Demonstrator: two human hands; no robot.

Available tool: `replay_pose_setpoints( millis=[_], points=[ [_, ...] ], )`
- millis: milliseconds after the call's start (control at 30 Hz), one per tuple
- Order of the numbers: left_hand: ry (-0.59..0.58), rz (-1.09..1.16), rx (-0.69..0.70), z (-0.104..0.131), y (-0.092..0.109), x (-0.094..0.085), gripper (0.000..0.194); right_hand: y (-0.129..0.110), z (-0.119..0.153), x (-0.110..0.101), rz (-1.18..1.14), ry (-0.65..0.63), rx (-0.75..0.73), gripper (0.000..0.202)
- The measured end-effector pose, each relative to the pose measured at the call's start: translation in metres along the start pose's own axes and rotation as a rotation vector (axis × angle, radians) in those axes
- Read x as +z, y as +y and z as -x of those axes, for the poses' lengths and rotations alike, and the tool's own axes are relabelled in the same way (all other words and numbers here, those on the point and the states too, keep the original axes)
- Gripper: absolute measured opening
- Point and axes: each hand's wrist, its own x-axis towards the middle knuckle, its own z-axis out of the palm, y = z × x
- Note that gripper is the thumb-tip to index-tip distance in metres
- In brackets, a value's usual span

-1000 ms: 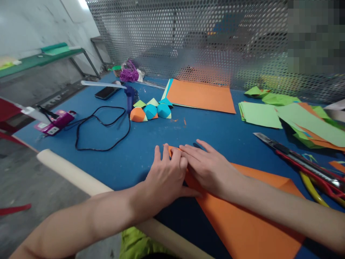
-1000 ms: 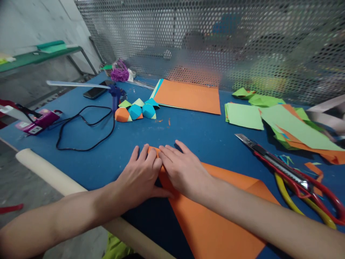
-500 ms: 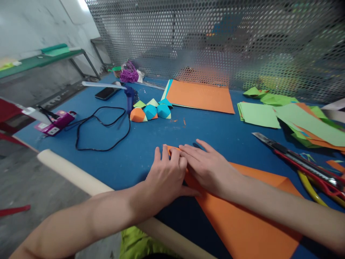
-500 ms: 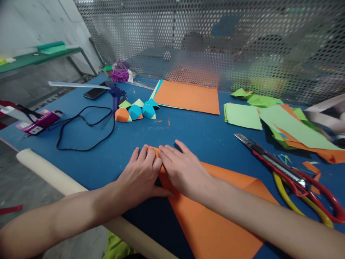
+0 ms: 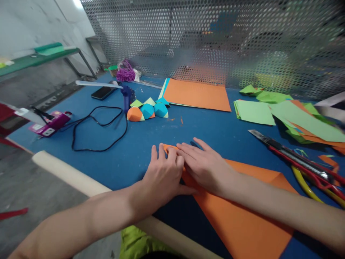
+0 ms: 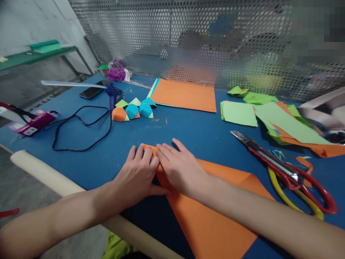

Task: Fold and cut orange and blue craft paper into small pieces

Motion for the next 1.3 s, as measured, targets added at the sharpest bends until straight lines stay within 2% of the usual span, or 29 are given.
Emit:
replay_pose_setpoints(
  millis=[167,300,433,700,933,1033,1100,1200,1300],
  points=[
    [0.023,0.007,-0.004,-0.001,0.0,0.002,0.097,-0.009,-0.001,-0.001,-0.009,-0.04,0.049,0.044],
    [0.038,-0.016,0.035,-0.002,-0.003,0.002,0.089,-0.011,0.002,0.001,-0.005,-0.059,0.069,0.047],
    [0.046,-0.076,0.083,-0.003,-0.005,0.001,0.084,-0.006,0.015,0.001,0.02,-0.041,0.107,0.051],
    [0.029,-0.099,0.081,-0.004,-0.005,0.001,0.084,0.016,0.079,-0.019,0.177,-0.166,0.317,0.049],
    [0.019,-0.091,0.083,-0.003,-0.005,-0.002,0.08,0.032,0.145,-0.026,0.264,-0.155,0.484,0.059],
    [0.028,-0.077,0.087,-0.002,-0.005,-0.002,0.077,0.036,0.16,-0.032,0.302,-0.15,0.525,0.066],
    [0.034,-0.071,0.083,-0.001,-0.005,-0.001,0.076,0.035,0.157,-0.041,0.322,-0.107,0.535,0.07],
    [0.04,-0.065,0.072,0.0,-0.004,-0.001,0.077,0.026,0.132,-0.055,0.282,-0.015,0.495,0.068],
    [0.046,-0.048,0.073,0.001,-0.003,0.0,0.08,0.008,0.091,-0.056,0.155,0.019,0.324,0.07]
  ],
)
